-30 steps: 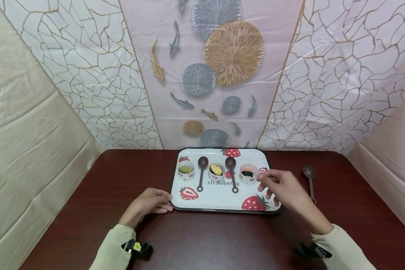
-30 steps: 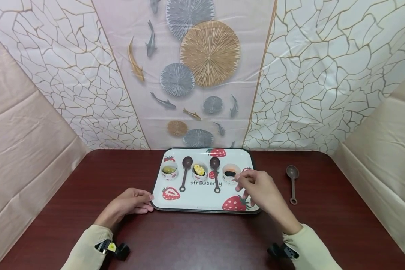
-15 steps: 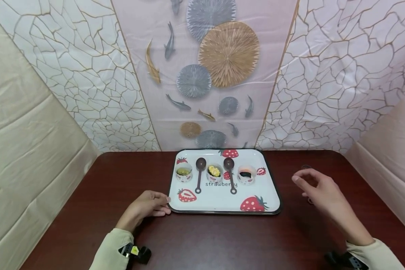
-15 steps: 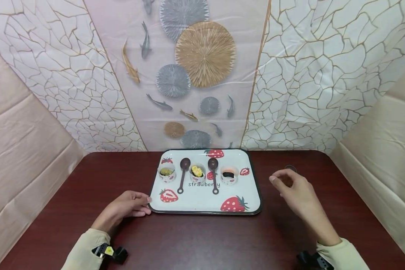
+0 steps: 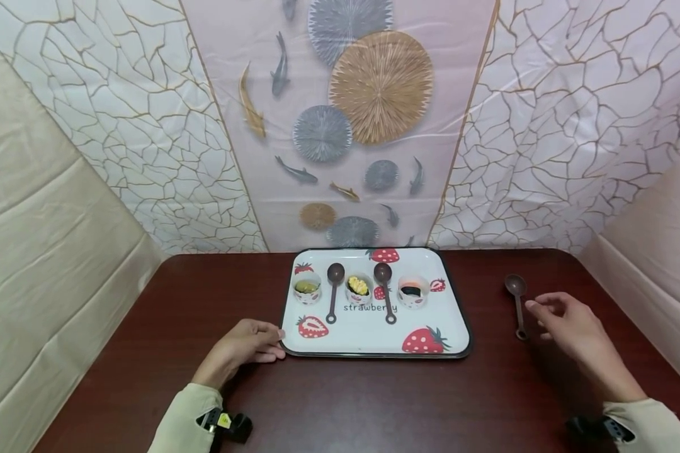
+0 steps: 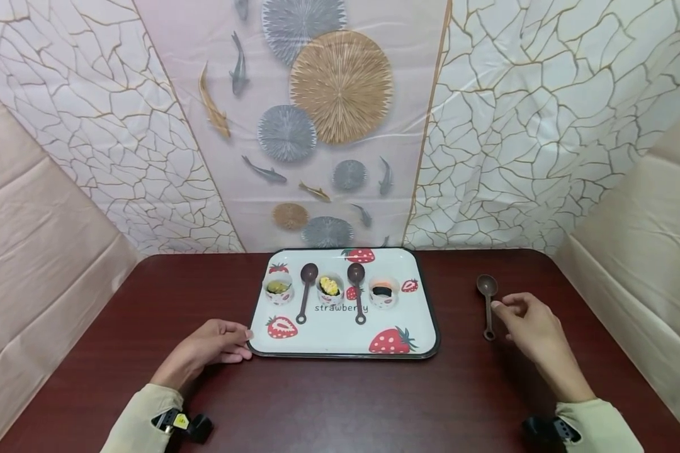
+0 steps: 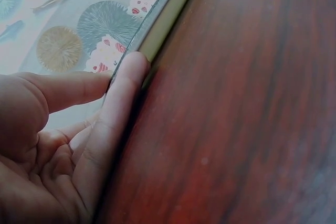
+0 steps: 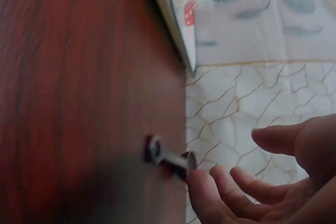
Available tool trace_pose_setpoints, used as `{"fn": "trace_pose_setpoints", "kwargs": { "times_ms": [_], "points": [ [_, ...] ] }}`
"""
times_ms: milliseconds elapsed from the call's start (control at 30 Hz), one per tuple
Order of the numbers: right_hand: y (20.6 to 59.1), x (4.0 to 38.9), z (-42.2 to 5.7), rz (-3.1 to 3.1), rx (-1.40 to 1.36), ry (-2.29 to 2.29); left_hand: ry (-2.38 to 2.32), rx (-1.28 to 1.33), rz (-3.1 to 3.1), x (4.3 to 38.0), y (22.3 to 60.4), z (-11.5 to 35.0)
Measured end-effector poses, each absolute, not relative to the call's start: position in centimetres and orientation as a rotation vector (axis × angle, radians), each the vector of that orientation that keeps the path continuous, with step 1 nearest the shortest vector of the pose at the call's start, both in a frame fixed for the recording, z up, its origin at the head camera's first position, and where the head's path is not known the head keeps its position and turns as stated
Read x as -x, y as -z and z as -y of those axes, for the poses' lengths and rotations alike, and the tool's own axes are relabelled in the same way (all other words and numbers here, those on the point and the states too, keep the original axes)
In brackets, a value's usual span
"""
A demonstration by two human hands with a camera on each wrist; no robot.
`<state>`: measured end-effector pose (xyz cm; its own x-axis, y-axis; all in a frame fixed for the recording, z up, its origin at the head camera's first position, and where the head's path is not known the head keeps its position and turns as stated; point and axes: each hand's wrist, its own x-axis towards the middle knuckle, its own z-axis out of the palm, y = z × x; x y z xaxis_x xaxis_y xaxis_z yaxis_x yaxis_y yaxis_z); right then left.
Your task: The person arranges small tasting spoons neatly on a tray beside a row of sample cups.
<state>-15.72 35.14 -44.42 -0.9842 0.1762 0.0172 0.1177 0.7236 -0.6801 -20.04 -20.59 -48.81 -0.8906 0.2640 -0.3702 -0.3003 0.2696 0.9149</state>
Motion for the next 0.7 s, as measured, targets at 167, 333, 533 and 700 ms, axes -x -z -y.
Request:
{"fn": "trace_pose_setpoints", "kwargs": {
  "times_ms": [167,333,533,700],
  "points": [
    [45.3,16.0,-36.0,2.878,0.282,-1.216,-1.651,0.037,-2.099,20.1,48.8,20.6],
    [45.9,16.3,-36.2,2.920,0.335,-1.209,-1.656,0.032,-2.085,20.1,48.8,20.6],
    [46.4,17.0,-36.2,2.956,0.390,-1.207,-1.686,0.043,-2.044,20.2,48.8,20.7],
    [46.5,17.2,-36.1,2.988,0.408,-1.173,-1.703,0.039,-2.021,20.3,48.7,20.8]
  ]
}}
